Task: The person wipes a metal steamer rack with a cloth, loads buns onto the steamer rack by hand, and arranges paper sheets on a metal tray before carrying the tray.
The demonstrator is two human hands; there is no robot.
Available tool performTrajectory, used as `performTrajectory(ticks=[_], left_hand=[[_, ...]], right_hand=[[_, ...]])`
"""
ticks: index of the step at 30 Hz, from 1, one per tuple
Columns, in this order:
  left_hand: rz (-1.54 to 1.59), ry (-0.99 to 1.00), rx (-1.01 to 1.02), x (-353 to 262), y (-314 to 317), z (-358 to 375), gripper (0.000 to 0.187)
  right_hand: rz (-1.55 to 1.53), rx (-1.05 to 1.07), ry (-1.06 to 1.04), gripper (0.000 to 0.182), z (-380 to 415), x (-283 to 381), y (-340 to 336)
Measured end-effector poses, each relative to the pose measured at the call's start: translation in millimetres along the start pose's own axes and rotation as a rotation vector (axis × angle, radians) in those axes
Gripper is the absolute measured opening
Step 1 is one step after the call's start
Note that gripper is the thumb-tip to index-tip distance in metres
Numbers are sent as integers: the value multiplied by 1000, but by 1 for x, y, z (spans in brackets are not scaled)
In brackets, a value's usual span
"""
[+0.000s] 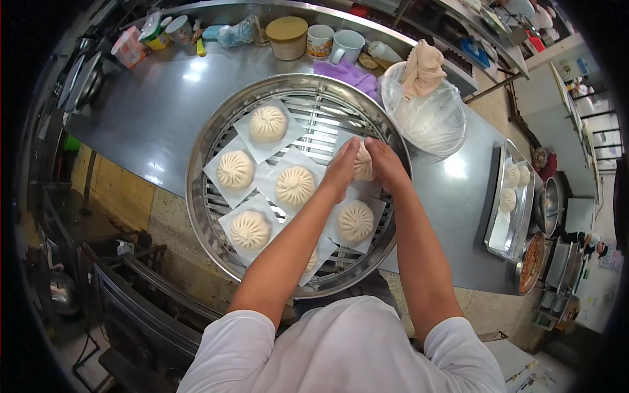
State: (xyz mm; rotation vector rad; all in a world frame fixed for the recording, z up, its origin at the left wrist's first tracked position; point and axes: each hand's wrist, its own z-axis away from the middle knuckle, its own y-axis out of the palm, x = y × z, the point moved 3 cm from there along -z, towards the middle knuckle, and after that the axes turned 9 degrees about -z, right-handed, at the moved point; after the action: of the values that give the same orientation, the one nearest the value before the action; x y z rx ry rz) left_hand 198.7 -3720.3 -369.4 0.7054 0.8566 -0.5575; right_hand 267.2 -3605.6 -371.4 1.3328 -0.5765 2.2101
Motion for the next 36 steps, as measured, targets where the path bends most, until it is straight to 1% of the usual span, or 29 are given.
performTrajectory(ticks=[1, 2, 3, 5, 6, 8, 9, 10, 11, 12, 14, 15, 16, 17, 18, 20, 22, 23, 24, 25, 26, 27, 28, 29, 30, 32, 33, 34, 36], left_hand=[[14, 46, 15, 3, 1, -1, 71], [9, 50, 23, 6, -1, -9, 71], [29, 25, 30, 11, -5, -14, 71], [50, -4, 36, 19, -5, -16, 70], [36, 12, 57, 18, -2, -17, 71], [21, 35, 60, 15, 1, -15, 71], [34, 26, 88, 15, 4, -13, 71], [48, 19, 111, 14, 6, -12, 72], [-4, 9, 67, 26, 2, -19, 72], [-2, 16, 40, 20, -2, -15, 72], [-256, 84, -18, 6, -13, -2, 68], [-439, 134, -102, -2, -27, 7, 63], [-434, 132, -140, -5, -50, 10, 63], [-474, 303, -214, -12, -80, 16, 59], [-517, 470, -282, -18, -109, 26, 56], [-538, 529, -610, -47, -174, 57, 38], [-866, 309, -797, -81, -216, 94, 47], [-862, 303, -822, -80, -232, 94, 47], [-697, 204, -742, -72, -250, 91, 55], [-530, 109, -657, -60, -264, 91, 63], [-524, 108, -675, -60, -268, 96, 63], [-469, 19, -642, -58, -266, 96, 69], [-412, -73, -604, -55, -263, 97, 75], [-412, -59, -579, -60, -255, 103, 81], [-404, -60, -585, -66, -253, 107, 81], [-352, -264, -607, -66, -253, 116, 83], [-344, -261, -608, -61, -257, 116, 83], [-322, -208, -614, -53, -263, 115, 81], [-284, -97, -613, -51, -266, 114, 77]], right_hand=[[-17, -74, -2, 56, 6, -2, -3], [-32, -147, -8, 55, 9, 1, -6], [-33, -154, -9, 55, 13, 6, -7], [-131, -70, 86, 55, 20, 10, -4], [-130, -67, 81, 55, 16, 5, -7], [29, -104, 14, 55, 2, -13, -17], [30, -84, 11, 55, -2, -21, -20], [-55, -91, -19, 54, -6, -28, -23], [-143, -97, -43, 53, -7, -33, -25], [-143, -69, -44, 53, -5, -30, -25], [238, -114, -137, 47, -1, -13, -24], [241, -78, -142, 47, 3, 0, -12], [451, -164, -352, 46, 8, 20, -1], [652, -254, -563, 45, 15, 38, 12], [647, -222, -564, 45, 17, 48, 30], [143, 132, -383, 48, 12, 60, 81], [-106, 416, -203, 53, 0, 49, 137], [-62, 442, -110, 58, 4, 55, 166], [-17, 466, -19, 62, 9, 60, 192], [-13, 487, -17, 62, 6, 53, 215], [91, 431, -93, 64, -1, 41, 234], [194, 370, -172, 65, -5, 37, 249], [200, 381, -171, 65, -7, 30, 260], [201, 356, -126, 67, -8, 26, 267], [202, 328, -83, 68, -6, 25, 273], [246, 327, -95, 68, 2, 29, 282], [283, 317, -112, 68, 5, 32, 284], [290, 317, -114, 68, 6, 30, 287], [161, 353, -117, 67, 4, 25, 287]])
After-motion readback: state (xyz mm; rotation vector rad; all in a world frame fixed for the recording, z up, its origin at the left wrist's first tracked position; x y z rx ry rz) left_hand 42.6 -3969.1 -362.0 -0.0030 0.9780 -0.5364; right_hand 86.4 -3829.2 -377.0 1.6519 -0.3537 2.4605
